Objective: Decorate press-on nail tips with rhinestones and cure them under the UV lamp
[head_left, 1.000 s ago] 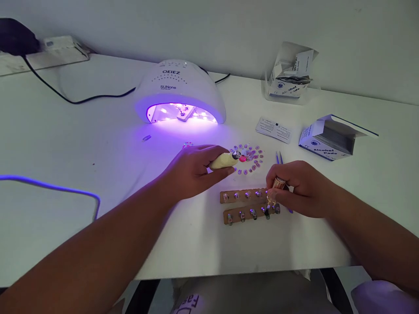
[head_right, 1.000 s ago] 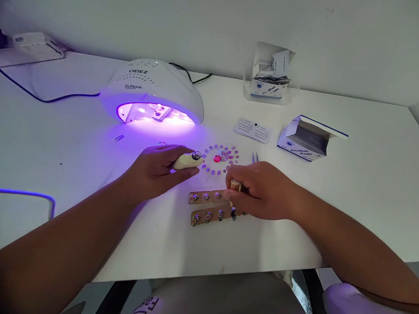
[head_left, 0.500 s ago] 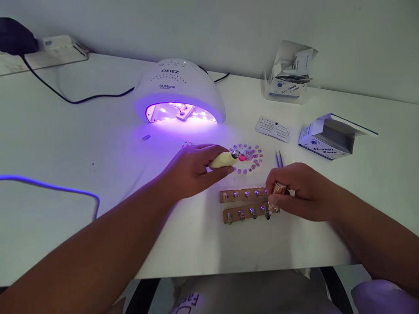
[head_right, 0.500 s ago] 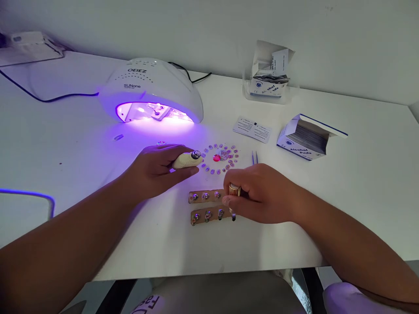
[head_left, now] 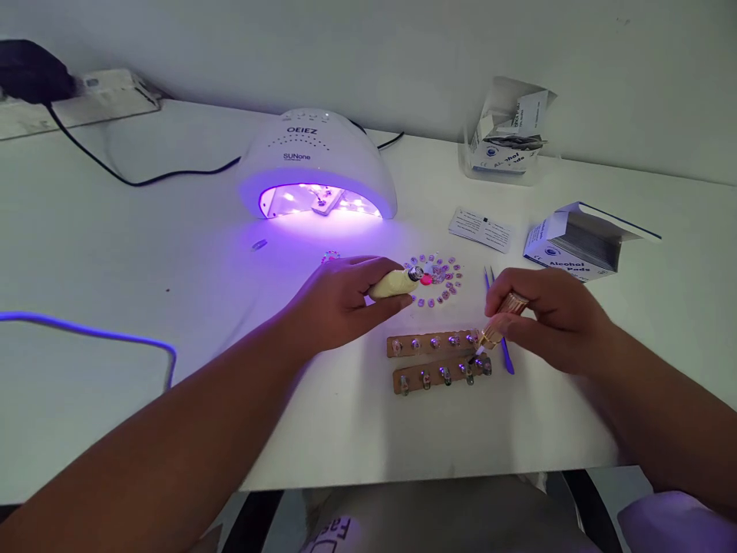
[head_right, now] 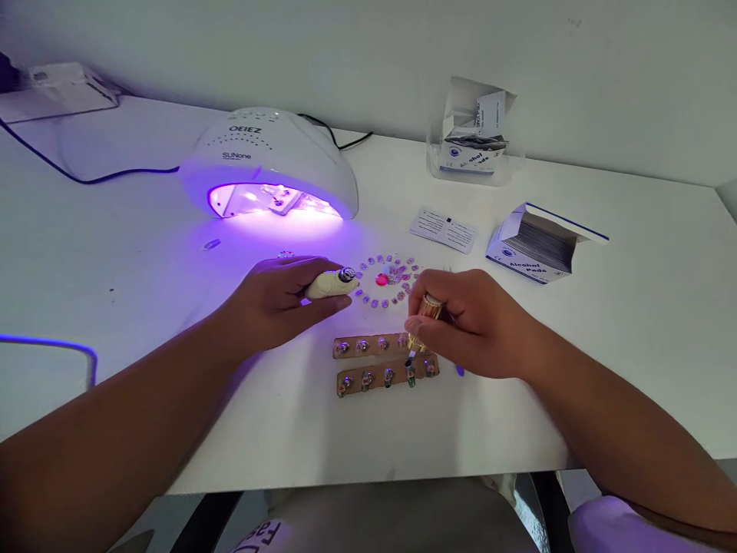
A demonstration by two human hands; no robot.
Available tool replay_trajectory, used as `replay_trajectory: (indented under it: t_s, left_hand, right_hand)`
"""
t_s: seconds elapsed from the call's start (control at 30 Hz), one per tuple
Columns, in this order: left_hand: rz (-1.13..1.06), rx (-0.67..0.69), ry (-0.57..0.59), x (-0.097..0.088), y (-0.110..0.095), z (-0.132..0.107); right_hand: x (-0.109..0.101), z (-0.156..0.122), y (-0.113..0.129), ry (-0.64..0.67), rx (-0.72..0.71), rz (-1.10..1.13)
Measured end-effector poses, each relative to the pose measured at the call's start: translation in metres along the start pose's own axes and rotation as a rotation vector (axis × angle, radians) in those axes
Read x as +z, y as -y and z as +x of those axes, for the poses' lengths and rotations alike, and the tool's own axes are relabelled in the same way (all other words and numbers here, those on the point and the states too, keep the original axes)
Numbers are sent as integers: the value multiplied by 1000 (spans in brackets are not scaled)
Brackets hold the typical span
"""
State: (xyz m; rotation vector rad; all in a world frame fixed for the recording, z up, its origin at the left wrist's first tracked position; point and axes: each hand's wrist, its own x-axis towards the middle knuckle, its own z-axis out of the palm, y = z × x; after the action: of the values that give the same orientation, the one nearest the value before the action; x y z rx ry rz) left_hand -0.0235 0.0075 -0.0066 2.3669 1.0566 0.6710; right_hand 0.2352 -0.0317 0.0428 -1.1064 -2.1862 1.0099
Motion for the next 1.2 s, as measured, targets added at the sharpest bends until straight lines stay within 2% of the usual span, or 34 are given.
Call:
replay_trajectory:
  t_s: [0.13,0.23,0.47,0.77,1.2]
  left_hand:
    - [-7,68,10,-1,-2,0]
    - [39,129,55,-1,-4,0]
    - [58,190,107,4,-10,-3]
    - [95,209,130,5,-10,-5]
    - [261,246,91,8,-17,-5]
  right_hand:
    - [1,-4,-4,-292,-44,249]
    - [6,-5,-6,-480,-94,312]
    - [17,-5,-7,-592,-195,206]
    - [19,-9,-15,-526,-232,43]
    - [27,7,-6,-278,-316,-328]
